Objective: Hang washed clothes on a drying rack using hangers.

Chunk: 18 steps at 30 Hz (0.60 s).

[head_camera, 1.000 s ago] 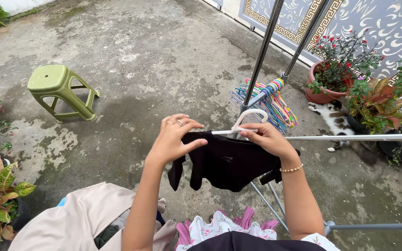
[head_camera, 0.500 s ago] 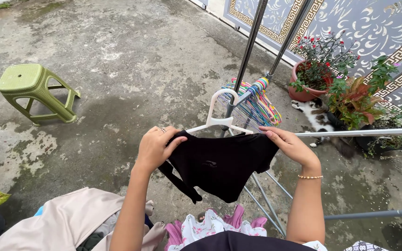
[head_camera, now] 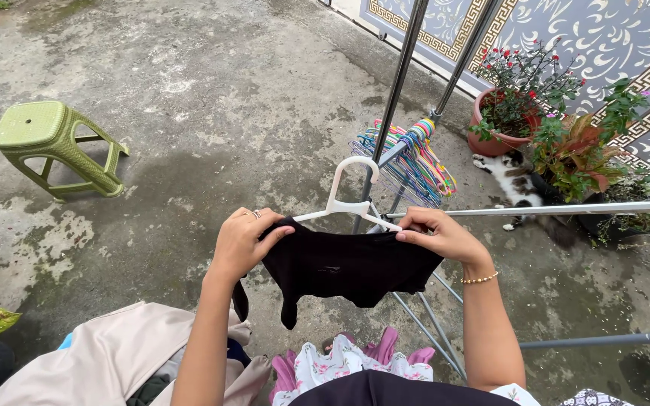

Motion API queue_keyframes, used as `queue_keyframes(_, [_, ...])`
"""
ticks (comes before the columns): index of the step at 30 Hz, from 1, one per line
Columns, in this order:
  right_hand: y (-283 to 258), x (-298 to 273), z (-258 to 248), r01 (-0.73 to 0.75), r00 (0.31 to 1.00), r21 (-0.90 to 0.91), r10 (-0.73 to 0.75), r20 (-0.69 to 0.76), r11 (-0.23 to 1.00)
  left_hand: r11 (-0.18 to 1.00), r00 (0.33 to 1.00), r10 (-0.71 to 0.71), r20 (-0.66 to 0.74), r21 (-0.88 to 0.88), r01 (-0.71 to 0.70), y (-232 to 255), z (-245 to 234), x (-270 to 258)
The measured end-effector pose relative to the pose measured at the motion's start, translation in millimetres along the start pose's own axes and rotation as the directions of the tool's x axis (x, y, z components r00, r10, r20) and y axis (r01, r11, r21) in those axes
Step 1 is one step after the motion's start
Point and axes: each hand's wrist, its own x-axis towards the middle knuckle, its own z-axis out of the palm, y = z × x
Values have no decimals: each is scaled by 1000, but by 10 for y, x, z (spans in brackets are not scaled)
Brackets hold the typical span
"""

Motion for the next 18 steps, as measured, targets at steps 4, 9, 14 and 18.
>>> queue_keyframes(4, [5, 19, 134, 94, 984, -45, -99, -146, 995, 993, 993, -113, 28, 23, 112, -97, 47, -111])
queue_keyframes(9, [-134, -66, 143, 151, 878, -158, -206, -433, 976, 978, 980, -201, -8, -55, 200, -200, 121, -256])
queue_keyframes(14, [-67, -20, 187, 105, 847, -109, -147, -511, 988, 977, 983, -182, 25, -107, 183, -137, 141, -233])
queue_keyframes(18, [-353, 32, 327, 207, 817, -346, -356, -453, 915, 993, 993, -107, 53, -40, 109, -24, 117, -151])
